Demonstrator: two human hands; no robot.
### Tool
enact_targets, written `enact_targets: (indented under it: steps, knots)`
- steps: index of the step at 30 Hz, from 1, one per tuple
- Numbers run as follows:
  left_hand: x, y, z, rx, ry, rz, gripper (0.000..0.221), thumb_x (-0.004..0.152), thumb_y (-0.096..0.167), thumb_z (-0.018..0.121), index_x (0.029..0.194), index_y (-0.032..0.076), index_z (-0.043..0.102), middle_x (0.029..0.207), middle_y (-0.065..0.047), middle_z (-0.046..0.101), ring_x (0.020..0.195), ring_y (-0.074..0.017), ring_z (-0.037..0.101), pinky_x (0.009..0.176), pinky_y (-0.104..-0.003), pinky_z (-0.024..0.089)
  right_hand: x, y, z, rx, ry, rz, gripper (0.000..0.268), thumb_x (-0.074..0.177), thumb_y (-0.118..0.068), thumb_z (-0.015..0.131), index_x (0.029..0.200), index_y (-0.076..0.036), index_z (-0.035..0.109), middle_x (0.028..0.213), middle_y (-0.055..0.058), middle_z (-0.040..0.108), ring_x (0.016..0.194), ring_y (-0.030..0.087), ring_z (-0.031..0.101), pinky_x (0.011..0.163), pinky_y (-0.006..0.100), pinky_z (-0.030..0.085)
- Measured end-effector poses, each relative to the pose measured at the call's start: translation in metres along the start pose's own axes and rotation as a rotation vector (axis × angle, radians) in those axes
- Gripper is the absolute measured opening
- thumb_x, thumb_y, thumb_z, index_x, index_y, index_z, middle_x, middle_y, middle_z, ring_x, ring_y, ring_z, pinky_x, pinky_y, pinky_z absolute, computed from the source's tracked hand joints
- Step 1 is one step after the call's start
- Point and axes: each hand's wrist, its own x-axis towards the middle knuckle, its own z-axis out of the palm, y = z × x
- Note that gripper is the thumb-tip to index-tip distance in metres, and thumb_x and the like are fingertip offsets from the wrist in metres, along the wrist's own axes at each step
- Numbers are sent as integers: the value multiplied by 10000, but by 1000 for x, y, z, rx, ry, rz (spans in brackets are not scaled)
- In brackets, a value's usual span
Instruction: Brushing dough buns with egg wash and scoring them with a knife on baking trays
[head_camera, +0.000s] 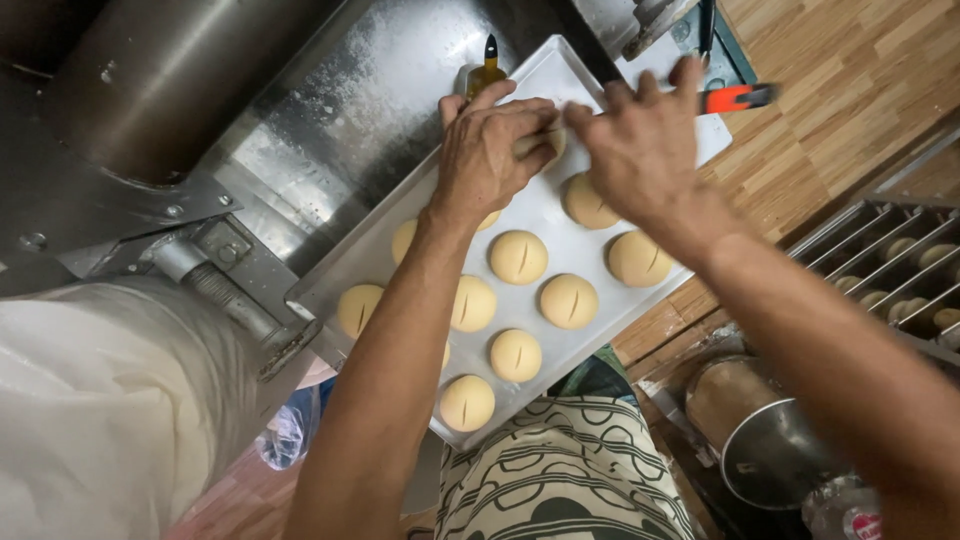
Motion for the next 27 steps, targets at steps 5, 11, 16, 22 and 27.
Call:
enact_targets:
  steps: [5,11,16,22,27]
  knots:
    - [-7,-9,-5,18,-61,-33,485,823,368,838,1263,189,744,1331,52,711,1341,-265,527,958,-442,296,-18,55,-47,-104,-625,113,375,1026,-426,583,1389,-363,657,920,-26,793,1074,330,731,1101,581,264]
    - [-26,1,-42,90,-24,62,781,823,428,906,1484,214,549,1538,57,563,1500,-238,394,1020,-443,327,-94,98,-50,-202,-111,117,119,1206,-420,817,1155,-354,732,892,-100,618,896,139,721,801,304,490]
    - [-27,3,-37,105,47,5,589,856,410,839,1354,145,666,1354,-7,675,1237,-260,530,937,-448,354,-104,69,-42,2,-103,198,76,1094,-326,767,1056,-280,719,933,-81,708,868,223,693,954,431,321]
    - [1,13,-18,120,50,-49,203,853,164,717,1052,183,751,1033,21,730,984,-281,561,796,-457,375,-80,32,-28,118,-74,265,95,1007,-307,728,986,-235,668,796,4,628,782,303,696,863,486,359]
    - [3,21,-24,162,-55,-65,381,796,261,782,1171,203,745,1128,44,681,1031,-272,544,825,-462,380,-48,2,-25,110,-27,264,105,998,-294,698,942,-215,657,718,3,626,678,306,634,805,478,354]
